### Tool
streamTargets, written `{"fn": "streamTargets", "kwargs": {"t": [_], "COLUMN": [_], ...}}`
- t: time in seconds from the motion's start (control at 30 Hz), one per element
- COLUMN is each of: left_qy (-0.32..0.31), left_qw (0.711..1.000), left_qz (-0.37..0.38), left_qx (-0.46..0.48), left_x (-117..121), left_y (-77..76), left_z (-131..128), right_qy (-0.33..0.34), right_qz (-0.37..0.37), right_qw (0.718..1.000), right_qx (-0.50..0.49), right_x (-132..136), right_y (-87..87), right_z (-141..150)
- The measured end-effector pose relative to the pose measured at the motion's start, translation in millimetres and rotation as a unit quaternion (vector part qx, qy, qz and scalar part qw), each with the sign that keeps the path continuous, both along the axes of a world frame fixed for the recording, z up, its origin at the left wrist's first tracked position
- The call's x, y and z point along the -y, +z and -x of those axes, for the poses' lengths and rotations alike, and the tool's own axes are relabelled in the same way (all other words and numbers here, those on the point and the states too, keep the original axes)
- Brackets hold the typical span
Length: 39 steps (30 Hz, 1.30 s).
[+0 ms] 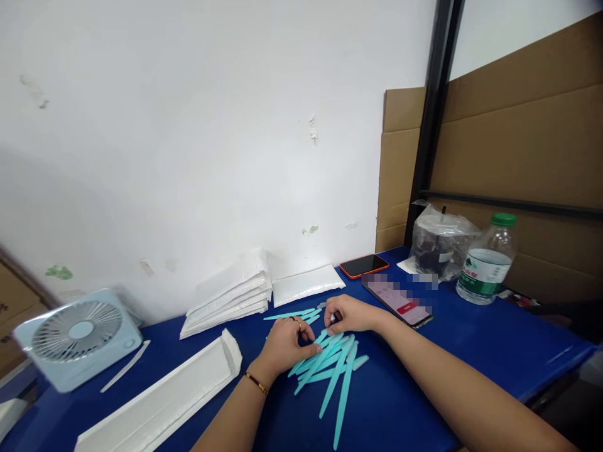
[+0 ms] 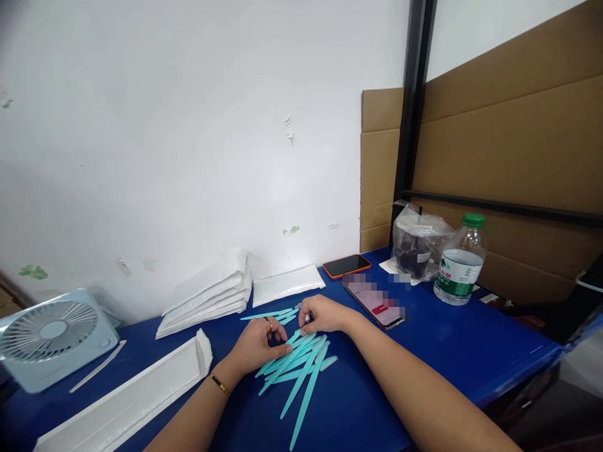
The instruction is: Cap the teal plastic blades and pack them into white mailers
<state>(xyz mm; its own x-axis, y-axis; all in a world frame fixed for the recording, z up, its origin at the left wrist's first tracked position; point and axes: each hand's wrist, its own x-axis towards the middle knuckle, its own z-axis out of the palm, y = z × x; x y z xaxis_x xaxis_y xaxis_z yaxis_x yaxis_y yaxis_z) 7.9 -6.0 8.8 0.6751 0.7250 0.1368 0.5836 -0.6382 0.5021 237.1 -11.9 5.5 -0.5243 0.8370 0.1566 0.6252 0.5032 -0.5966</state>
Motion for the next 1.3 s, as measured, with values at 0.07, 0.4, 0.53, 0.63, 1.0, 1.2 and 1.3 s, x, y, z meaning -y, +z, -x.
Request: {"fn": "streamTargets", "kwargs": {"t": [0.07, 0.4, 0.53, 0.63, 1.0, 1.2, 1.3], "left_qy": [0.010, 0.119, 0.109, 0.051, 0.135, 0.116, 0.077], "left_qw": [1.000, 0.990, 0.990, 0.996, 0.987, 0.990, 0.992], "left_qz": [0.014, -0.051, -0.083, -0.062, -0.040, -0.011, 0.051], "left_qx": [-0.011, -0.059, -0.034, -0.040, -0.083, -0.074, -0.082], "left_x": [0.2, -17.0, -12.0, -3.7, -20.5, -10.3, -2.0], "left_y": [1.0, 5.2, 7.1, 9.5, 11.5, 13.4, 13.3], "left_z": [-2.4, 10.5, 8.3, 0.9, 15.6, 6.2, -0.6], "right_qy": [-0.003, -0.117, -0.078, -0.016, -0.123, 0.037, 0.056], "right_qz": [0.006, 0.003, 0.005, 0.032, 0.003, -0.033, -0.037], "right_qw": [1.000, 0.993, 0.997, 0.999, 0.991, 0.998, 0.996], "right_qx": [0.007, 0.022, 0.003, 0.034, 0.044, 0.041, 0.066], "right_x": [-1.2, -5.1, 0.7, 4.1, 2.4, 4.5, 2.9], "right_y": [-2.0, 8.3, 13.9, 14.5, 18.4, 14.4, 8.7], "right_z": [3.0, -23.0, -22.7, -17.0, -30.2, -0.6, 11.3]}}
